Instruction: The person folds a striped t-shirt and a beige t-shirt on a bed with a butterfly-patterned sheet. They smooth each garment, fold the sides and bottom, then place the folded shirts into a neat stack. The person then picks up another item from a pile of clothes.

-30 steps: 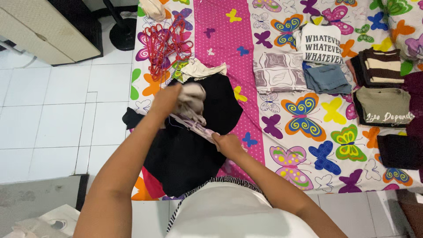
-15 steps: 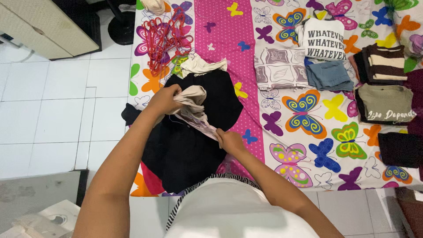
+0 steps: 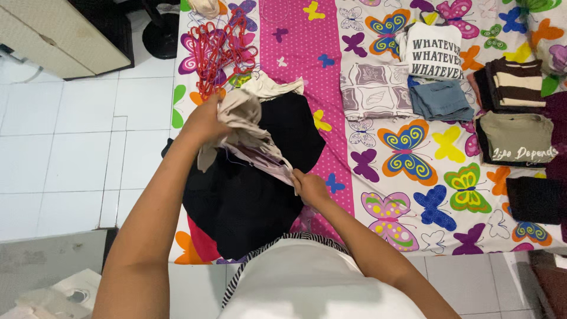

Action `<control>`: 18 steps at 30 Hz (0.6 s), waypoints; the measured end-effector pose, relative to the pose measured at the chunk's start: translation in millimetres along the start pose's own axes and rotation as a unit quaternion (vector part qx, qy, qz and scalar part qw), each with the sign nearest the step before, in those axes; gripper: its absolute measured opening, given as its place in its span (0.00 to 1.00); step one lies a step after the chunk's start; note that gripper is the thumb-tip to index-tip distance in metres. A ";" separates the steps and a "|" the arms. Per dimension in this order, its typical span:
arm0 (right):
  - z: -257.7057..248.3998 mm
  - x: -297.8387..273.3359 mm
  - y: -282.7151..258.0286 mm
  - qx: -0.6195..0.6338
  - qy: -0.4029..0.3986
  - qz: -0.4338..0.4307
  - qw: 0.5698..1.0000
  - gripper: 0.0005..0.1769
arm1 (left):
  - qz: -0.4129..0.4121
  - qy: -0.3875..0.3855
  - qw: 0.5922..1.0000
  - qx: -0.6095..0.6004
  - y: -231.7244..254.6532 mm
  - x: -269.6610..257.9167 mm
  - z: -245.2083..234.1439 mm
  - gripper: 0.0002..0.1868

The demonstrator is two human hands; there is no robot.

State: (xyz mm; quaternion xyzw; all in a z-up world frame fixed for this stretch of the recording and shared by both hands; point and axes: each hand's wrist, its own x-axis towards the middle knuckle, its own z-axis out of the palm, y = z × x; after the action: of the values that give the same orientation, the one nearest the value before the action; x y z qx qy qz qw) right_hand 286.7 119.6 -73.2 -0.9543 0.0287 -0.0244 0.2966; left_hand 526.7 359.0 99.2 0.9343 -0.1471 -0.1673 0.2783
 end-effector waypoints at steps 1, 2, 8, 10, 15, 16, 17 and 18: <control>1.1 1.3 -1.5 -0.003 0.005 0.003 1.000 0.11 | -0.011 0.002 0.999 0.037 -5.8 2.5 2.8 0.39; 4.4 0.3 -4.0 -0.009 -0.008 0.003 1.000 0.11 | -0.020 -0.025 0.993 0.113 -12.3 3.9 9.7 0.37; 21.8 5.8 -9.1 -0.032 -0.030 0.025 0.999 0.13 | 0.084 0.057 0.969 0.225 -41.0 7.4 64.1 0.24; 25.2 1.9 -2.7 0.002 -0.041 0.035 0.999 0.13 | 0.052 -0.013 0.989 0.140 -47.2 12.8 73.7 0.24; 29.3 -15.3 20.5 -0.018 0.000 0.006 1.000 0.13 | 0.020 -0.071 0.997 0.017 -63.8 37.3 67.4 0.37; 31.2 -19.1 23.9 -0.017 0.005 -0.003 1.000 0.13 | 0.048 -0.058 0.997 -0.025 -66.7 38.5 65.0 0.37; 32.9 -21.8 26.9 -0.022 0.004 -0.001 1.000 0.12 | 0.056 -0.070 0.996 -0.010 -68.0 38.9 62.8 0.36; 35.2 -24.5 28.4 -0.025 0.002 0.002 1.000 0.12 | 0.064 -0.084 0.994 0.005 -68.5 37.0 60.1 0.34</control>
State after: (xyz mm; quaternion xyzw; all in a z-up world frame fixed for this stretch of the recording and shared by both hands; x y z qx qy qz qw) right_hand 263.4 117.9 -119.1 -0.9612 0.0320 -0.0251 0.2727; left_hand 548.8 372.0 4.3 0.9072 -0.2304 -0.2258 0.2700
